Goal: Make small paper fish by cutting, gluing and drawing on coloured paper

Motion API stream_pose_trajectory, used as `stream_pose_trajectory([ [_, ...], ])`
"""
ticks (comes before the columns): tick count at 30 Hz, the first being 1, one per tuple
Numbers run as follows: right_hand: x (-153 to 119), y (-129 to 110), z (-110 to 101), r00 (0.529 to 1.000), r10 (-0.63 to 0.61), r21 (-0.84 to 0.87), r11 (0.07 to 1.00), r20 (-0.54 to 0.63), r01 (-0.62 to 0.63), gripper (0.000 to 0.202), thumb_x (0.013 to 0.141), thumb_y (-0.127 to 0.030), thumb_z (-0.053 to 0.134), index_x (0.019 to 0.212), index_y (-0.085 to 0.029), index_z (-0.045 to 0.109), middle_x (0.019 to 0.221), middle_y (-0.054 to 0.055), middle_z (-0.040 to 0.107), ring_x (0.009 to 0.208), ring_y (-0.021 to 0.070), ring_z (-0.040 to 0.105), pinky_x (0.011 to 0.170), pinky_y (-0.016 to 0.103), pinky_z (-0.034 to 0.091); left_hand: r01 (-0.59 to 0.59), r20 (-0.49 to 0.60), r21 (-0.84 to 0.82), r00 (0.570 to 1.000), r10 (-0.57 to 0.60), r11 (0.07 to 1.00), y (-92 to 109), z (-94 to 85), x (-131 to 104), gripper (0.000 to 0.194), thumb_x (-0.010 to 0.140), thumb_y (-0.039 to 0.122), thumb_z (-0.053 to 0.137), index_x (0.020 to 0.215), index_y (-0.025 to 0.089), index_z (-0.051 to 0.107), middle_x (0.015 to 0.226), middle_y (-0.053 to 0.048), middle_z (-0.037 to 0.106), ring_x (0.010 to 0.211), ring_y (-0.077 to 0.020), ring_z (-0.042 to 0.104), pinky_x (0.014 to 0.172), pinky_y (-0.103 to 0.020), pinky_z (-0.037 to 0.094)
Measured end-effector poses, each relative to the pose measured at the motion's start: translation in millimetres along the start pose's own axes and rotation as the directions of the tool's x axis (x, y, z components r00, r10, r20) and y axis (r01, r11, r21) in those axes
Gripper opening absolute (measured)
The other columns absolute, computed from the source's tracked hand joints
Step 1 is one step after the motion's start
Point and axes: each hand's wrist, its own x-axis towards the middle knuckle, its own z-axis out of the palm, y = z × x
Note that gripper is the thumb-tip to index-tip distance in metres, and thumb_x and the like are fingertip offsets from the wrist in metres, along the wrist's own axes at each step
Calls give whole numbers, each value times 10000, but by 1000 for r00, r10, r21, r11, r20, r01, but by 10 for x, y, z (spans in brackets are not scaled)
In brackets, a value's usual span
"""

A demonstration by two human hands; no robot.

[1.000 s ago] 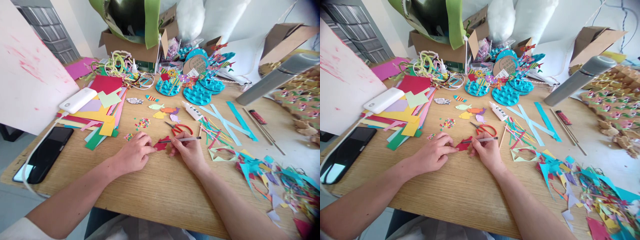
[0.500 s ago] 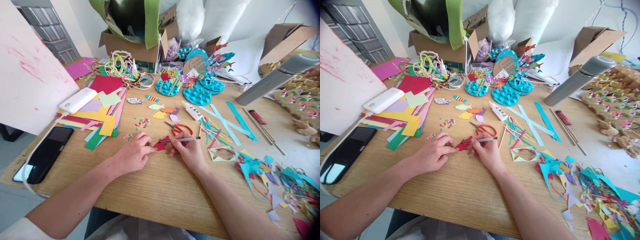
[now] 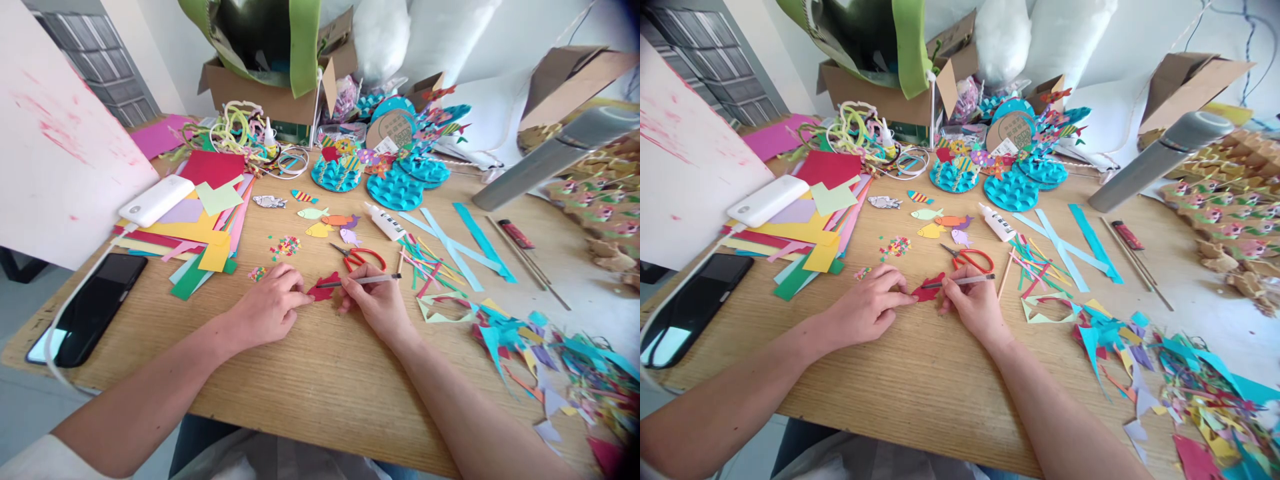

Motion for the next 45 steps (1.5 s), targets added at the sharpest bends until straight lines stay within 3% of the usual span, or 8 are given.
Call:
stream_pose_trajectory([
  [15,-3,0,-3,1000,7,-4,1000,16,-7,468,654,-595,796,703,-223,515,536,-10,644,398,160,605,406,279,490,-5,-6,0,1000,5,1000,-5,-3,1,453,746,-29,514,1075,185,740,990,-78,607,1059,-233,484,942,-413,472],
  [30,-10,-10,-4,999,10,-34,999,34,-9,444,676,-565,788,701,-211,521,539,-17,644,382,136,595,398,241,475,-12,-8,-3,1000,12,1000,-9,2,1,462,743,-30,514,1085,190,734,998,-78,602,1062,-232,486,939,-416,479],
  [38,7,12,-34,997,-48,-34,998,-53,46,406,709,-521,771,701,-216,503,520,-30,607,380,134,574,377,247,490,-9,-4,-2,1000,9,1000,-8,5,1,459,744,-31,514,1079,190,737,992,-76,602,1061,-235,491,934,-410,474],
  [45,6,5,-25,998,-41,-43,998,-41,40,413,706,-524,772,702,-211,504,542,-25,615,389,134,589,377,245,493,-14,-12,1,1000,14,1000,-4,1,1,453,738,-36,518,1071,177,738,989,-79,601,1061,-232,490,942,-407,470],
])
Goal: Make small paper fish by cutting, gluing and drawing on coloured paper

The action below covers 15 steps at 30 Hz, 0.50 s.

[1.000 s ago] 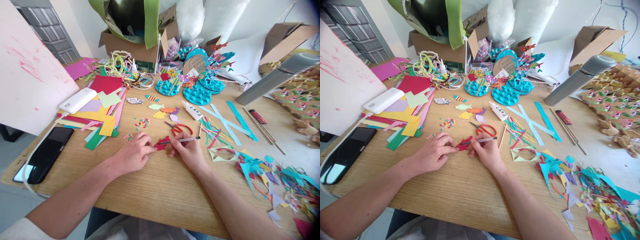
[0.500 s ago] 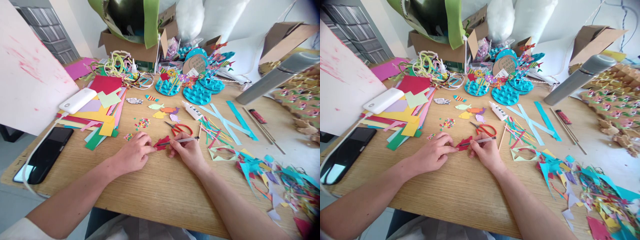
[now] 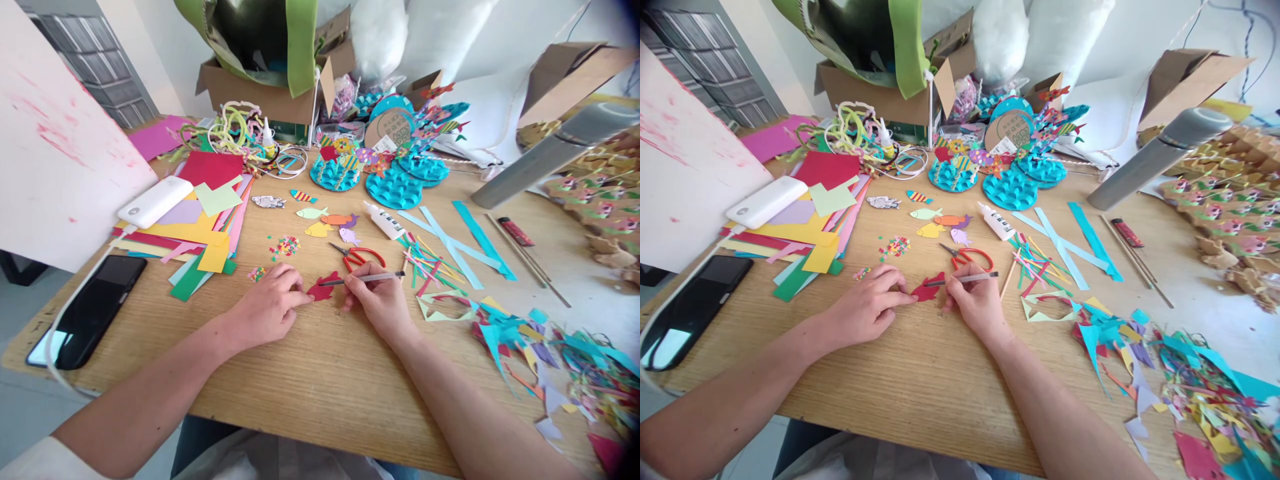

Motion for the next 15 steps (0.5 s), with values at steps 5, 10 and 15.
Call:
stream_pose_trajectory([
  [5,4,16,-3,1000,-8,5,1000,-5,8,414,714,-531,768,722,-207,512,543,-24,618,393,137,591,385,251,502,6,5,-12,1000,-6,1000,-2,0,0,449,742,-33,505,1064,172,741,984,-79,598,1058,-230,488,950,-404,465],
  [10,9,24,-12,1000,-6,6,1000,-11,6,413,713,-523,773,723,-199,516,553,-25,619,397,128,591,389,247,514,6,3,-9,1000,-6,1000,-7,-2,3,455,741,-34,508,1070,176,740,983,-77,597,1057,-228,489,952,-404,464],
  [15,16,28,-14,1000,-8,3,1000,-11,8,407,719,-515,769,722,-191,524,555,-26,616,393,122,590,389,244,515,5,5,-14,1000,-5,1000,-5,-7,4,450,741,-32,511,1071,169,741,986,-81,600,1057,-233,490,948,-410,470],
])
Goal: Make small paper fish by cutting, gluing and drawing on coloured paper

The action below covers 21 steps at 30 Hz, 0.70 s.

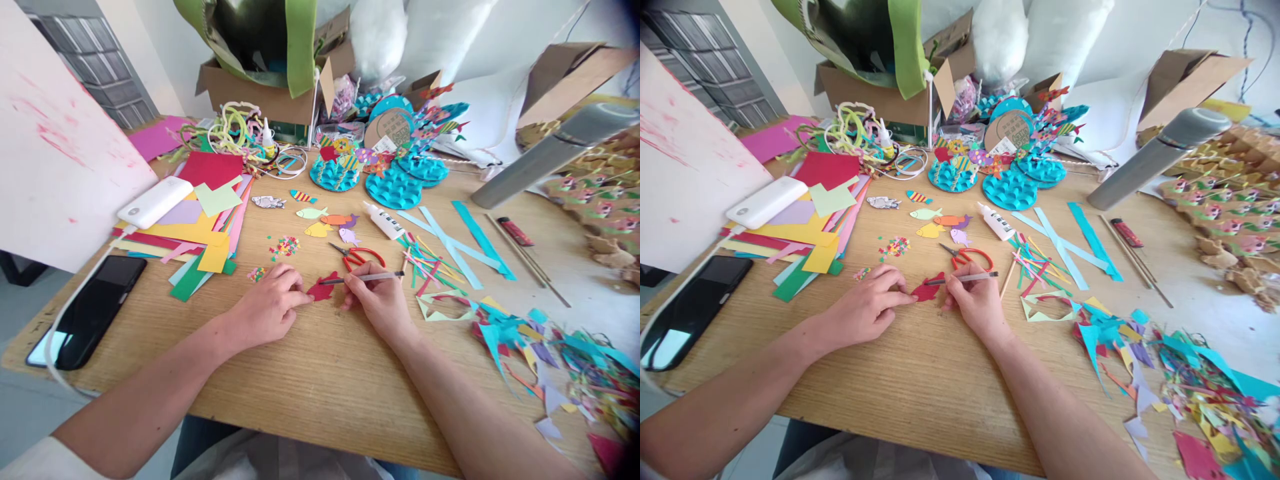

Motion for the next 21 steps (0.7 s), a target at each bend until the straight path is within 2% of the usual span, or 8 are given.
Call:
stream_pose_trajectory([
  [21,-9,-5,7,1000,17,-12,1000,21,-17,401,710,-508,769,712,-198,515,524,-24,618,380,130,596,376,229,489,-8,-6,1,1000,8,1000,-9,17,-5,454,741,-38,518,1078,167,741,986,-81,596,1055,-232,490,963,-418,465],
])
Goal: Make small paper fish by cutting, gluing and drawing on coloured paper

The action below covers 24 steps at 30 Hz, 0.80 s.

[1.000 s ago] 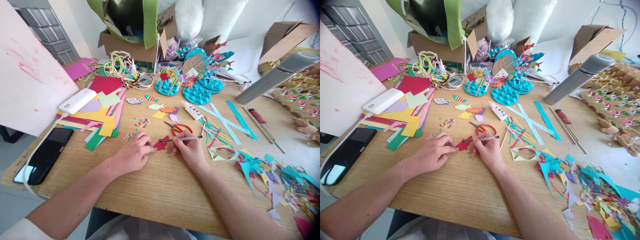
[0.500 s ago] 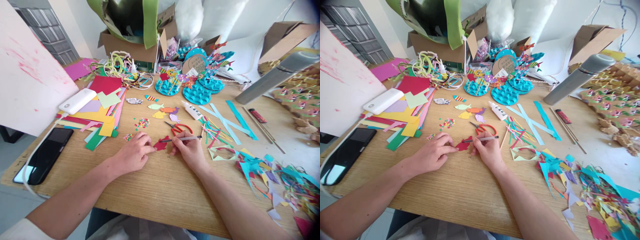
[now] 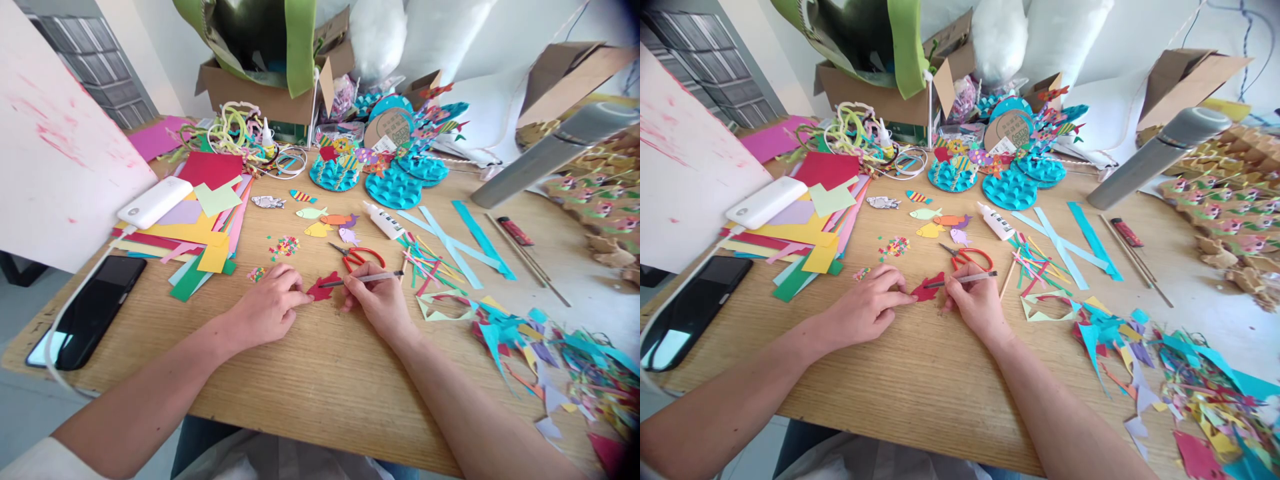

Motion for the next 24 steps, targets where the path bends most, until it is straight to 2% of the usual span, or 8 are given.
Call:
stream_pose_trajectory([
  [24,-1,-20,-1,999,21,7,1000,25,-21,432,683,-544,781,697,-206,512,502,-19,616,377,147,601,367,238,469,5,11,4,1000,-5,1000,10,-15,6,456,742,-36,507,1075,176,737,991,-78,599,1057,-227,498,970,-424,470],
])
